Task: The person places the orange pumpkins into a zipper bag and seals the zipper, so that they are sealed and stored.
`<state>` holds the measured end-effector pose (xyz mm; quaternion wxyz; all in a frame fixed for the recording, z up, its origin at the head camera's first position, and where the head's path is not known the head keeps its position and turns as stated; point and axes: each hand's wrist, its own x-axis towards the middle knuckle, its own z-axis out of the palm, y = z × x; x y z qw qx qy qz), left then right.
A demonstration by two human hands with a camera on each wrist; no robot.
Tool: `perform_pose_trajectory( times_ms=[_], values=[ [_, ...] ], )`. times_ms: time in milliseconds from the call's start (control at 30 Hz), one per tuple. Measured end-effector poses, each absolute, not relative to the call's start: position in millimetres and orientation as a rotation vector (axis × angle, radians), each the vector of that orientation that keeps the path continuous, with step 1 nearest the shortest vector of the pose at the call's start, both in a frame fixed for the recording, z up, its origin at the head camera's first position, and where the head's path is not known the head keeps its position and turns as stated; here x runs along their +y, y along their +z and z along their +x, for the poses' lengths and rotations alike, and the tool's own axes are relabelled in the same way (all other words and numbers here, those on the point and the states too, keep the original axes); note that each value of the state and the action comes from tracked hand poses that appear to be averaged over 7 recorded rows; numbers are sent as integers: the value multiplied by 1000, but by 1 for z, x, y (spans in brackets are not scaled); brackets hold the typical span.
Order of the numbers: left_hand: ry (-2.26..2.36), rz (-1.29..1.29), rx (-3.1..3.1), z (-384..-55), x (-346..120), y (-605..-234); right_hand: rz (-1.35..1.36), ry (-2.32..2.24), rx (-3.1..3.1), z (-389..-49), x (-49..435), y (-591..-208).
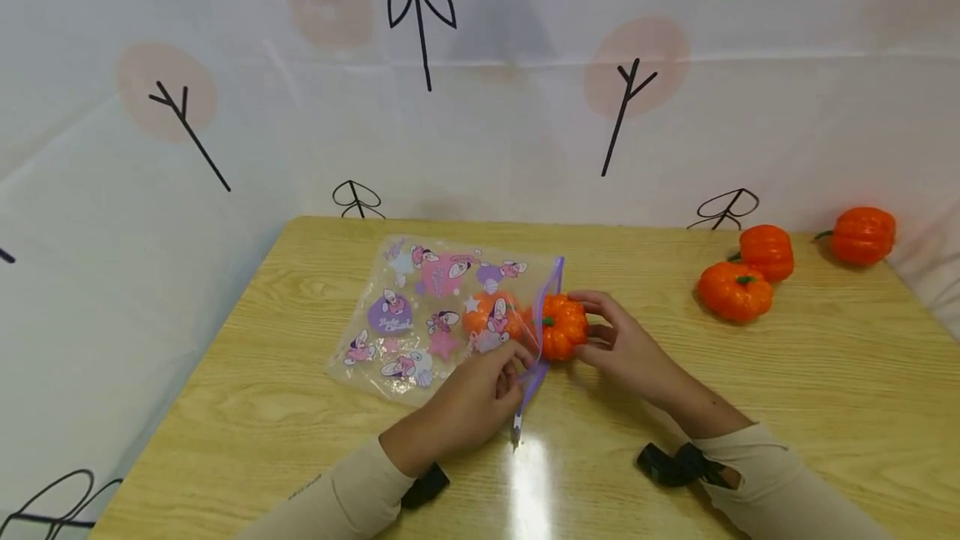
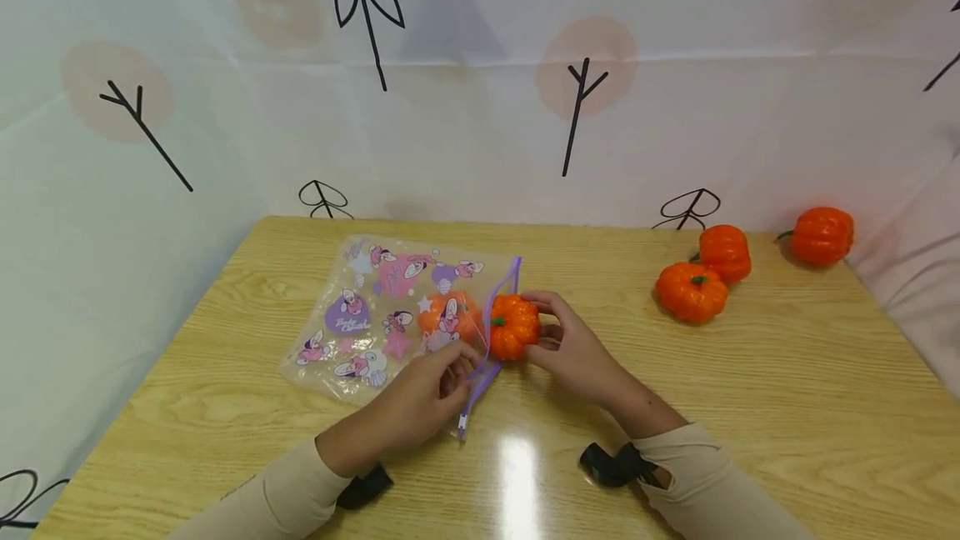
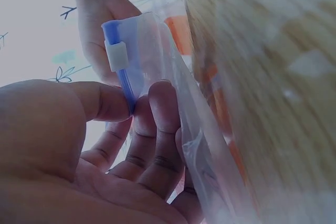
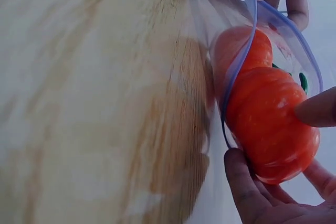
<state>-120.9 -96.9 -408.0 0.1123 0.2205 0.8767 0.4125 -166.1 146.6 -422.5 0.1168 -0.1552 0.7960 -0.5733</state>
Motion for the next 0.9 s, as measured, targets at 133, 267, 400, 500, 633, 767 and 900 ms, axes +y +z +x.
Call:
perform_pose_trajectory(
  times_ms=[133, 267, 400, 500, 633, 767, 900],
  values=[
    [1213, 644, 2567, -120, -98, -407, -469, -1686, 2299, -166, 145, -422],
    [1209, 656, 2570, -120, -98, -407, -463, -1692, 2285, -166, 145, -421],
    [1207, 670, 2557, -120, -98, -406, -450, -1694, 2276, -165, 145, -421],
    [1197, 670, 2557, -121, -98, -405, -458, -1693, 2281, -166, 144, -422],
    [1195, 661, 2549, -122, -98, -404, -471, -1708, 2294, -168, 144, -422],
    [1195, 650, 2534, -122, -97, -405, -473, -1737, 2282, -169, 144, -423],
    [1192, 648, 2539, -122, -97, -406, -477, -1753, 2255, -171, 144, -425]
  ],
)
